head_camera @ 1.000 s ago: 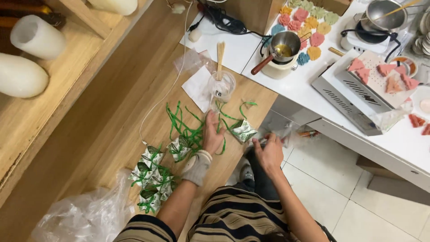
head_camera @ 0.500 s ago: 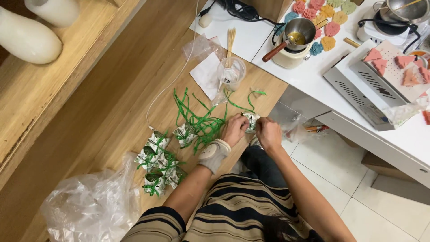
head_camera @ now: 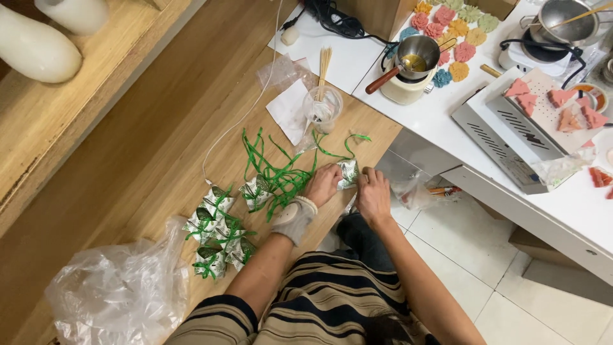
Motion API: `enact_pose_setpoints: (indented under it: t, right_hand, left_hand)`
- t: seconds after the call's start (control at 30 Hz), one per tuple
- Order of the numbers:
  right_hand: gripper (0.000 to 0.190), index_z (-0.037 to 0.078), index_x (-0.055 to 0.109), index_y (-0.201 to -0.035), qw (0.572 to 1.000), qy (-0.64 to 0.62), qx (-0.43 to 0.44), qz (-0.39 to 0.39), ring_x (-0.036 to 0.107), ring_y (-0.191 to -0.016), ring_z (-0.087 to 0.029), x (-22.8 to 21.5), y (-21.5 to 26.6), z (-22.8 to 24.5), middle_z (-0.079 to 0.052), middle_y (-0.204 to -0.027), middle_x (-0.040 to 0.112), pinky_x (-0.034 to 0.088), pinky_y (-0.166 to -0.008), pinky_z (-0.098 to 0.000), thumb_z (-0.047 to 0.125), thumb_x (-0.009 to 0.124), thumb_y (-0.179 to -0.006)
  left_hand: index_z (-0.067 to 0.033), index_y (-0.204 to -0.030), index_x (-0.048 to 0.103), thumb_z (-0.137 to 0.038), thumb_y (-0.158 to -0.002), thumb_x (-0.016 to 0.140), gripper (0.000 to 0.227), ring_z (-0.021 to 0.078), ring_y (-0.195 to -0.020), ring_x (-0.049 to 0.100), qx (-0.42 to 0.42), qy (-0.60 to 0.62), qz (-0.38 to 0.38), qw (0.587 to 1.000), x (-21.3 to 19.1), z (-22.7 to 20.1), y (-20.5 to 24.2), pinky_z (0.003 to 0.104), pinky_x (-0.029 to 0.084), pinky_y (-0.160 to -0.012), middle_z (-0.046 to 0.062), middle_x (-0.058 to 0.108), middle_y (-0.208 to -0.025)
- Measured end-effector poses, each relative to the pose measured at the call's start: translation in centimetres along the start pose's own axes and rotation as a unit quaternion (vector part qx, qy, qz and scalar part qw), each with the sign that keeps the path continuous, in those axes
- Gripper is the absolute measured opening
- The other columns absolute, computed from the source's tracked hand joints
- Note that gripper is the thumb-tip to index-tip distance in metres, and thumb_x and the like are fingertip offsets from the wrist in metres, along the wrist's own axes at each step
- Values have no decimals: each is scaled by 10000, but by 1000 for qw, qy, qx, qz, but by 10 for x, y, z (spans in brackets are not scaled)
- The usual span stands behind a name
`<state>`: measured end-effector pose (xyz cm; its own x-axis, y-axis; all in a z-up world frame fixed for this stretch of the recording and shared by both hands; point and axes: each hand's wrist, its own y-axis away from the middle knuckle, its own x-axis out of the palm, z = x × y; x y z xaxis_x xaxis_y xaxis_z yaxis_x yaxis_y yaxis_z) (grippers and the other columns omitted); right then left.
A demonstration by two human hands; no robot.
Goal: Packaging decorative candle items into a gift box and using a syringe to apply liquid wax for decoration.
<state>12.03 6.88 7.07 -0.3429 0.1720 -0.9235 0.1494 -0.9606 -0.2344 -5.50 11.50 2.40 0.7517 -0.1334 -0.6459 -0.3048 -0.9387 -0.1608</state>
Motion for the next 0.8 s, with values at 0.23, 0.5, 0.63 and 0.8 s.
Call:
enact_pose_setpoints:
  t: [0.23, 0.5, 0.63, 0.8]
  right_hand:
    - [240, 21, 689, -944, 997, -77, -12, 22, 620, -976, -365, 37, 0, -17, -150, -1012, 652, 513, -856, -462, 13, 655, -706]
    - [181, -3, 678, -941, 987, -140, 40, 62, 623, -985, -427, 37, -6, -17, -214, -983, 653, 508, -853, -505, 26, 684, -762]
    - [209, -14, 660, -937, 988, -126, 48, 78, 626, -1001, -428, 40, -4, -20, -211, -990, 654, 516, -847, -504, 6, 673, -729]
    - [149, 12, 673, -916, 986, -152, 40, 54, 642, -956, -421, 44, -3, -27, -199, -945, 661, 522, -855, -503, -8, 664, -768]
  left_hand:
    - [11, -962, 601, -103, -854, 706, 188, 428, -895, 640, -14, 6, 2, 1000, -19, -8, 3, 489, 502, -768, 213, 671, -916]
    - [-1, -833, 677, -169, -893, 696, 180, 413, -815, 657, -17, -7, 13, 1000, -41, -13, 36, 494, 500, -731, 216, 688, -839]
    - [-10, -836, 693, -175, -884, 722, 175, 389, -770, 661, -36, -4, 15, 999, -43, -14, 41, 477, 508, -732, 197, 686, -804]
    - [-4, -836, 715, -117, -759, 778, 150, 346, -867, 683, 95, 54, -16, 994, -37, -49, 43, 427, 532, -776, 153, 709, -970]
